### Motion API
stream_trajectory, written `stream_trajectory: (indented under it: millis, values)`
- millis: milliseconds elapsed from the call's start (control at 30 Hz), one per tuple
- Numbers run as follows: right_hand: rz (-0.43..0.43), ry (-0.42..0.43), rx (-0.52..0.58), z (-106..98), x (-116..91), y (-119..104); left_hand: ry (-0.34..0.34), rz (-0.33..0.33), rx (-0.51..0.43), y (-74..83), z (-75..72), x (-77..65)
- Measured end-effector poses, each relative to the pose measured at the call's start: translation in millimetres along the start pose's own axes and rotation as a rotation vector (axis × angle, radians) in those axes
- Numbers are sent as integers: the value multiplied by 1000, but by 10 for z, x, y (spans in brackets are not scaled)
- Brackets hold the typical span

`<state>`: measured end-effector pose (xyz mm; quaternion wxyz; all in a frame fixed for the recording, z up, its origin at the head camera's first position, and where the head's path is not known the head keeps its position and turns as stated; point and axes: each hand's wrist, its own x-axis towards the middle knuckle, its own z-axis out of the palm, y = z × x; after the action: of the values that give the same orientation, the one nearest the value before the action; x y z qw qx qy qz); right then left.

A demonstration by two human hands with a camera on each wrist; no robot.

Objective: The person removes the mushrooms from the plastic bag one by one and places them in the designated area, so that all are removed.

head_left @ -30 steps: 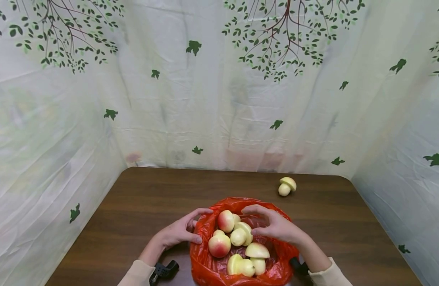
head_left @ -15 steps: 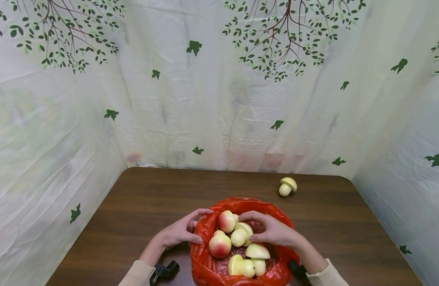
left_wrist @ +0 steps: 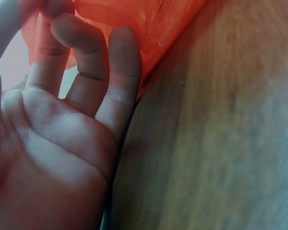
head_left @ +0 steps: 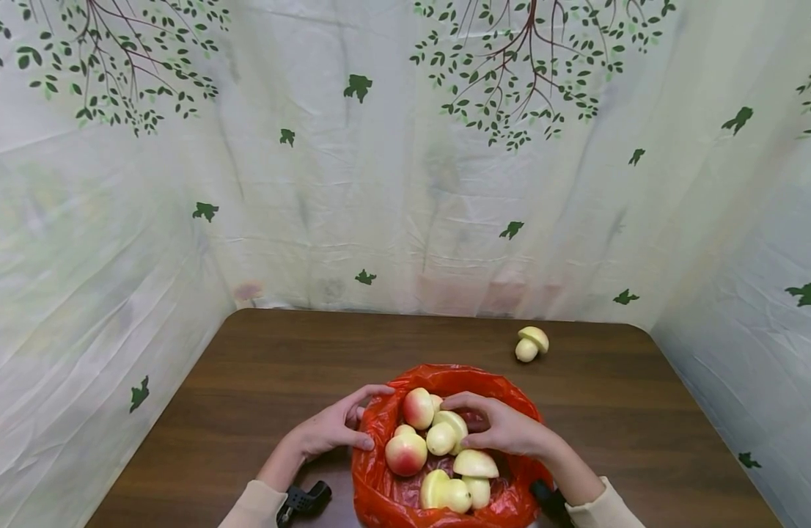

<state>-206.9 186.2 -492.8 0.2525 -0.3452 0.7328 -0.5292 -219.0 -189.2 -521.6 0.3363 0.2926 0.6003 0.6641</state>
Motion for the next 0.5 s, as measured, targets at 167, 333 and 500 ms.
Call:
stream_trajectory:
  millis: [167,333,500]
  values:
    - [7,6,-25,-2,4,13,-9,25,-6,5,-5,-6]
    - [13,9,-25,-1,-1,19,-11,22,-11,2,0,-8]
    - [11,12,-1,-5,1,15,-15,28,-9,-5,-1,-2]
